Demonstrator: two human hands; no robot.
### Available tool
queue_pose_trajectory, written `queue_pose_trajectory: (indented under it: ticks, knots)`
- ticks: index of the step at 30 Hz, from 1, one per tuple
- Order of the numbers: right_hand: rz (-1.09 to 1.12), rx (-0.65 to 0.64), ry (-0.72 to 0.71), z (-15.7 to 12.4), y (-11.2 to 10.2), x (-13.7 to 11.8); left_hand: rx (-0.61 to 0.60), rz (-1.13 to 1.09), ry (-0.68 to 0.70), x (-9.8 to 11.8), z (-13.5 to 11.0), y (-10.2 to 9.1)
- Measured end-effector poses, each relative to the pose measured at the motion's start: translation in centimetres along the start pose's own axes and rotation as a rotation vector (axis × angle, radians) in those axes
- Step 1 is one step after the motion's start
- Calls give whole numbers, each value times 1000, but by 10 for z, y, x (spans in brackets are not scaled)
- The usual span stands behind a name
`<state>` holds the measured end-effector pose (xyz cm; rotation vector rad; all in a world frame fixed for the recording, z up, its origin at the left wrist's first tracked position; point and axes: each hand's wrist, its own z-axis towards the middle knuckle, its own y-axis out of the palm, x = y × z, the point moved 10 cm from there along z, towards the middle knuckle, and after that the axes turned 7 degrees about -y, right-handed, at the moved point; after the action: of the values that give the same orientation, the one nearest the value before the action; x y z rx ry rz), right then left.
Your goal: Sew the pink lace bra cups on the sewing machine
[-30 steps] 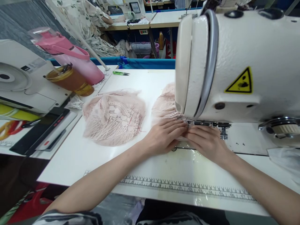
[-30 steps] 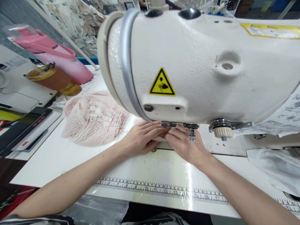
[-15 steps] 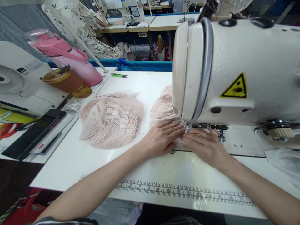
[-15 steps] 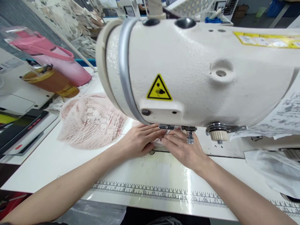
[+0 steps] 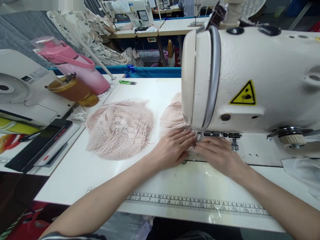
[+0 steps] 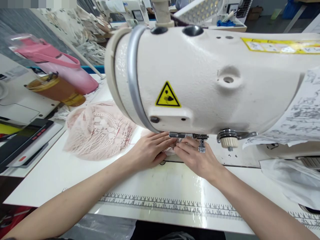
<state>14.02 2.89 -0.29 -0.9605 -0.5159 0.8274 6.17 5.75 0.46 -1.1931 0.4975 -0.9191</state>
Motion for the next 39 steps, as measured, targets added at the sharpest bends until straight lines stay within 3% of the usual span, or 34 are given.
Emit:
queue_pose_trajectory:
  ticks: [10, 18, 28, 39]
  knots:
    - [-43, 15, 51, 2, -4, 6, -14, 15, -48, 3, 2, 3]
    - [-278, 52, 70, 13, -27, 5, 36, 61, -50, 6, 1, 0]
    - [-132, 152, 96, 7, -29, 16, 65, 103, -33, 11, 2, -1]
    - [-159, 113, 103, -4, -25, 23, 47, 163, 1, 15, 2, 3]
